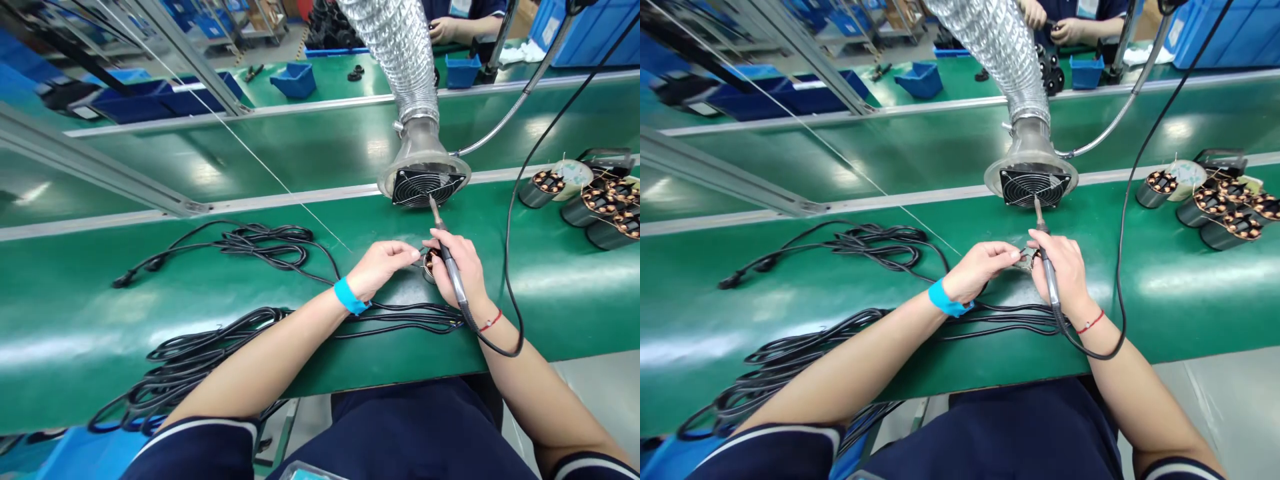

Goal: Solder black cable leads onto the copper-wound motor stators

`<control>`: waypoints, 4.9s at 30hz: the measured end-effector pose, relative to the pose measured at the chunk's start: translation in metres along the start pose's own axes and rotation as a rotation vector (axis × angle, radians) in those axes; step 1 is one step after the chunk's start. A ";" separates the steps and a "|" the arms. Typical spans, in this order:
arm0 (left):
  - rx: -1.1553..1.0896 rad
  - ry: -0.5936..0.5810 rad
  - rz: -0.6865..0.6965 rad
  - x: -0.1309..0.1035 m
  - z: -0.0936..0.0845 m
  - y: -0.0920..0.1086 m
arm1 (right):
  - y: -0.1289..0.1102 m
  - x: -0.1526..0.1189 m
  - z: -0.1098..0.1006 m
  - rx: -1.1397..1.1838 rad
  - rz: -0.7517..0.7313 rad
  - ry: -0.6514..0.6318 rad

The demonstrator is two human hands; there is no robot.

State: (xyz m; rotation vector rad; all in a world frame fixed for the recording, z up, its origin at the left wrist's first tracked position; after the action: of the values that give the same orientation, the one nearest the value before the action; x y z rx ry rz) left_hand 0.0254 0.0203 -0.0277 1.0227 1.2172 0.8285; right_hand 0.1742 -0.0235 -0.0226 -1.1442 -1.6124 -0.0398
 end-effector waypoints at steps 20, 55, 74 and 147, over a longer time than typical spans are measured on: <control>-0.032 -0.345 -0.275 -0.010 -0.006 -0.003 | -0.007 -0.004 -0.015 0.019 0.019 -0.172; 0.173 0.040 0.088 0.003 -0.032 0.010 | 0.115 0.026 -0.206 -0.826 0.139 -0.038; 0.629 -0.272 0.182 0.008 -0.027 -0.010 | 0.149 0.054 -0.080 -0.620 0.115 -0.114; 0.708 -0.503 0.358 -0.035 0.015 -0.009 | 0.017 -0.008 -0.051 0.193 0.284 -0.183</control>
State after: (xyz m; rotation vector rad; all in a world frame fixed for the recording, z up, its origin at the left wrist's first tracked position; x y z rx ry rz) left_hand 0.0337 -0.0174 -0.0236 1.9333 0.9011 0.3440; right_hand 0.2230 -0.0480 -0.0174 -1.2413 -1.5586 0.4074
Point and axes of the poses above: each hand's wrist, its own x-axis towards the middle knuckle, its own z-axis out of the palm, y = z × x, the point moved 4 cm from there along x, towards the middle knuckle, and after that the axes turned 12 degrees about y, right-handed, at the moved point
